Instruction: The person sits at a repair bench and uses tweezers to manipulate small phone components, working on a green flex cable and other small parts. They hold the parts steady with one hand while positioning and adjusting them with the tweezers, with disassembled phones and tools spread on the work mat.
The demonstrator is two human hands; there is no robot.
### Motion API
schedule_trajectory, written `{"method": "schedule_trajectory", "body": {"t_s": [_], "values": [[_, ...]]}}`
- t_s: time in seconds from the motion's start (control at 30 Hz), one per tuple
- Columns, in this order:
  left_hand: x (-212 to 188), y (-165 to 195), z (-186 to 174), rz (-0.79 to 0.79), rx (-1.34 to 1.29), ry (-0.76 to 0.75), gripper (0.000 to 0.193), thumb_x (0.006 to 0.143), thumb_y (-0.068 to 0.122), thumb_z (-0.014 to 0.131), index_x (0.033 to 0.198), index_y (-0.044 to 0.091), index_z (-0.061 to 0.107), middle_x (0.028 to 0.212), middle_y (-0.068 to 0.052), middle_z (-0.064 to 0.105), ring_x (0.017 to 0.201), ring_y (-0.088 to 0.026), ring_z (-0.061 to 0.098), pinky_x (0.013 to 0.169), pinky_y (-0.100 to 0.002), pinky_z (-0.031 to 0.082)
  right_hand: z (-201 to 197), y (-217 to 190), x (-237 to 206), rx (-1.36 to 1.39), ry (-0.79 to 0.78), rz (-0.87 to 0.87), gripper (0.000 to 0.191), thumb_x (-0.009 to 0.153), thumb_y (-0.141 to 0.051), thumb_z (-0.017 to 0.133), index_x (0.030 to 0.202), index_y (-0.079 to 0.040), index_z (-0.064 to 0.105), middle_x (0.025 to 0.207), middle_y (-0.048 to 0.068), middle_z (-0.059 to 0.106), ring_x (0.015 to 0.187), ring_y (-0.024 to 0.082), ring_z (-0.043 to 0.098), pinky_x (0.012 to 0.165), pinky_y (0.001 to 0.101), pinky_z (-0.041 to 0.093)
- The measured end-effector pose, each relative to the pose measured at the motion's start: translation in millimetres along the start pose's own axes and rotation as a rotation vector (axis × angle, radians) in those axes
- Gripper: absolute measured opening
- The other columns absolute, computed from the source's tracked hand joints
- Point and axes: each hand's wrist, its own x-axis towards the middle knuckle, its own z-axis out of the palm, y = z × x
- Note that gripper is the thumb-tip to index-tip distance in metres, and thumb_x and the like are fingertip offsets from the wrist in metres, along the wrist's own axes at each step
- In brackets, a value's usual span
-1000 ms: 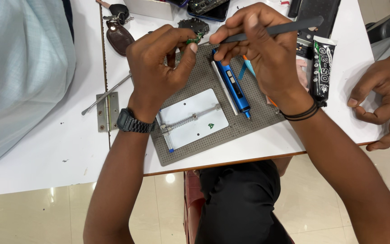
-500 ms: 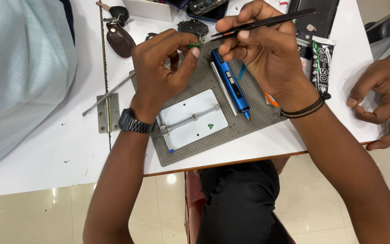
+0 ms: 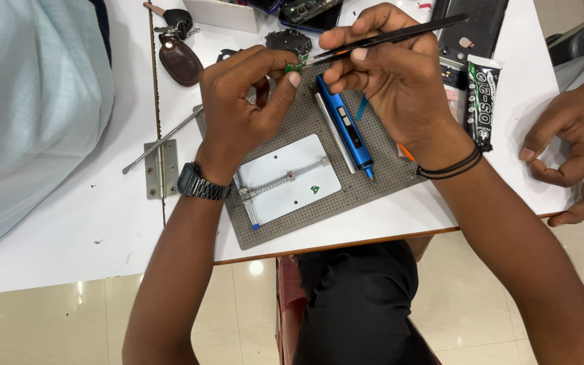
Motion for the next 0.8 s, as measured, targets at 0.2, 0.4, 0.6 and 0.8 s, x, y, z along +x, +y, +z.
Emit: {"method": "schedule_trajectory", "body": {"t_s": [0.2, 0.4, 0.6, 0.8], "values": [[-3.8, -7.1, 0.7, -0.068, -0.206, 0.021, 0.014, 0.108, 0.014, 0.069, 0.109, 0.001, 0.073, 0.084, -0.005, 0.071, 0.065, -0.007, 0.066, 0.058, -0.021, 0.049, 6.3, -2.4, -0.1, -0.083, 0.04, 0.004, 0.015, 0.109, 0.004, 0.057, 0.124, 0.001, 0.058, 0.127, 0.024, 0.07, 0.097, 0.024, 0.076, 0.085, 0.0322, 0.066], [-5.4, -11.6, 1.6, -0.126, -0.335, 0.02, 0.015, 0.108, 0.013, 0.067, 0.106, -0.001, 0.072, 0.079, -0.004, 0.071, 0.069, -0.009, 0.068, 0.058, -0.021, 0.051, 10.1, -0.2, 0.4, -0.222, 0.053, -0.042, 0.023, 0.11, -0.012, 0.068, 0.125, 0.0, 0.057, 0.13, 0.023, 0.07, 0.095, 0.021, 0.076, 0.081, 0.0306, 0.066], [-7.2, -13.4, 2.5, -0.125, -0.382, 0.013, 0.013, 0.108, 0.009, 0.065, 0.103, -0.002, 0.072, 0.08, -0.005, 0.07, 0.068, -0.01, 0.068, 0.057, -0.021, 0.051, 5.6, 4.7, 2.1, -0.309, 0.051, -0.098, 0.021, 0.11, -0.01, 0.07, 0.122, 0.001, 0.056, 0.131, 0.023, 0.07, 0.093, 0.02, 0.077, 0.079, 0.0316, 0.067], [-6.6, -15.0, 3.0, -0.135, -0.433, 0.0, 0.012, 0.106, 0.007, 0.065, 0.103, -0.002, 0.072, 0.08, -0.005, 0.069, 0.066, -0.009, 0.066, 0.061, -0.024, 0.054, 3.6, 7.9, 1.1, -0.393, 0.043, -0.157, 0.019, 0.111, -0.01, 0.069, 0.121, 0.002, 0.057, 0.124, 0.024, 0.073, 0.087, 0.02, 0.077, 0.075, 0.031, 0.067]]}}
